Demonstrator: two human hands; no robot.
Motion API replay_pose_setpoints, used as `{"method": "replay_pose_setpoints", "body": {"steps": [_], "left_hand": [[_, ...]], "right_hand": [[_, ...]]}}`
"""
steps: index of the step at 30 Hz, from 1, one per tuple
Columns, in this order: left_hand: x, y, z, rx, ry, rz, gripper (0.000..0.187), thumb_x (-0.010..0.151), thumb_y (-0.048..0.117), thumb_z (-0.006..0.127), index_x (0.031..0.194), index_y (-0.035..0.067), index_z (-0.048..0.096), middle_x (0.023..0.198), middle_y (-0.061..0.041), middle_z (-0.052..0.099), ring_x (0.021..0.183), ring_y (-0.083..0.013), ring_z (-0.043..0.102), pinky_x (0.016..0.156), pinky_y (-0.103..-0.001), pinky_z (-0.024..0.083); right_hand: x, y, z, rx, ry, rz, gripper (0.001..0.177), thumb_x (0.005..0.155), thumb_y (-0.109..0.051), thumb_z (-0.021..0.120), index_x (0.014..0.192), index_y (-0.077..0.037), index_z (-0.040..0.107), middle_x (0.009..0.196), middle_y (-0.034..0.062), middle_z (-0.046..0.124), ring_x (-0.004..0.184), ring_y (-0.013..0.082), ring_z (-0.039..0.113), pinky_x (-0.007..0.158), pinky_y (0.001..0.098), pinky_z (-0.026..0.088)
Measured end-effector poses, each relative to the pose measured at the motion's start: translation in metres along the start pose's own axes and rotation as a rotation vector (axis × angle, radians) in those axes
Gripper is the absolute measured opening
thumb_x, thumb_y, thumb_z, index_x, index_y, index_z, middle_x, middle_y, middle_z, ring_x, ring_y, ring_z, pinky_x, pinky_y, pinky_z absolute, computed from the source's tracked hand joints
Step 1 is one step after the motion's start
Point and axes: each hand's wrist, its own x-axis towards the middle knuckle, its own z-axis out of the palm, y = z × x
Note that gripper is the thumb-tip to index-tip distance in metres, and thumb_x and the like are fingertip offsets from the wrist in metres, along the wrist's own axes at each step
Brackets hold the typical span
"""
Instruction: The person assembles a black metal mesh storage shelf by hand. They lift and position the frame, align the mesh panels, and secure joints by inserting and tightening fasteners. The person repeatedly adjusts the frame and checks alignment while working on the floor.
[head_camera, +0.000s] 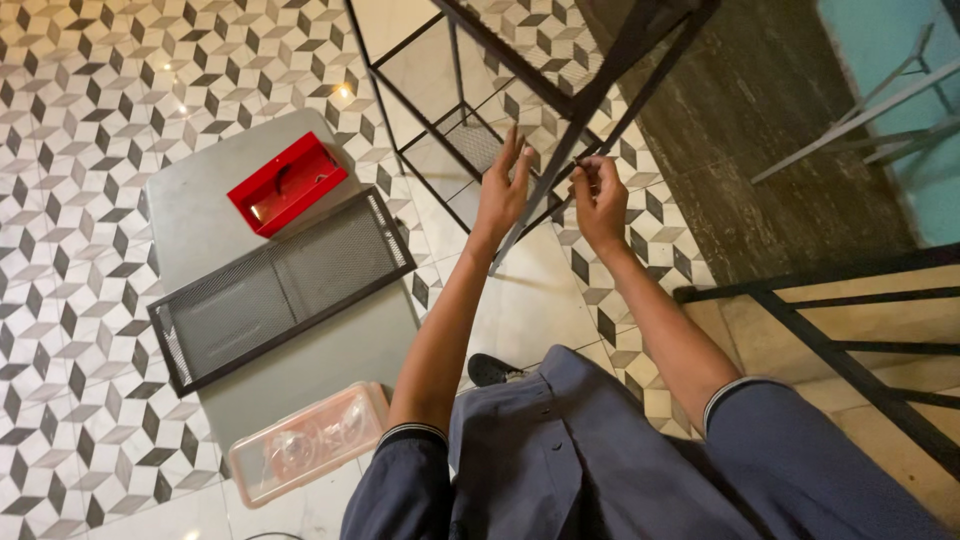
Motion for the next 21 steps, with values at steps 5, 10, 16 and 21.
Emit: {"method": "replay_pose_setpoints", "body": {"steps": [5, 10, 16, 21], "left_hand": [[0.016, 0.008, 0.027, -0.089, -0.001, -0.101, 0.065, 0.106, 0.042, 0.049, 0.161, 0.011, 0.032, 0.153, -0.02, 0.054, 0.139, -0.0327, 0.055, 0.112, -0.042, 0.045], [0.033, 0.009, 0.038, -0.318, 0.001, -0.273, 0.064, 0.104, 0.047, 0.044, 0.154, 0.006, 0.045, 0.145, -0.02, 0.057, 0.134, -0.0329, 0.058, 0.108, -0.048, 0.049], [0.041, 0.003, 0.044, -0.258, 0.076, -0.204, 0.058, 0.102, 0.045, 0.051, 0.142, 0.003, 0.058, 0.137, -0.021, 0.068, 0.128, -0.0317, 0.064, 0.109, -0.045, 0.05], [0.038, -0.003, 0.051, -0.143, 0.128, -0.184, 0.058, 0.103, 0.044, 0.053, 0.141, 0.0, 0.059, 0.135, -0.018, 0.068, 0.127, -0.0264, 0.063, 0.108, -0.037, 0.047]], "right_hand": [[0.002, 0.001, -0.025, 0.02, 0.0, -0.007, 0.016, 0.109, -0.017, 0.061, 0.111, -0.002, 0.061, 0.092, 0.0051, 0.069, 0.081, 0.0111, 0.065, 0.069, 0.026, 0.052], [0.006, 0.003, -0.046, 0.062, -0.055, -0.012, 0.02, 0.11, -0.023, 0.059, 0.113, -0.003, 0.058, 0.092, 0.005, 0.069, 0.082, 0.0111, 0.067, 0.071, 0.0253, 0.054], [0.012, 0.002, -0.058, 0.108, -0.175, 0.01, 0.021, 0.109, -0.023, 0.062, 0.113, -0.003, 0.059, 0.098, 0.0057, 0.07, 0.086, 0.0119, 0.07, 0.073, 0.0255, 0.056], [0.011, 0.001, -0.058, 0.127, -0.193, 0.066, 0.019, 0.105, -0.02, 0.064, 0.113, -0.003, 0.06, 0.096, 0.0047, 0.072, 0.084, 0.0115, 0.071, 0.073, 0.0251, 0.056]]}}
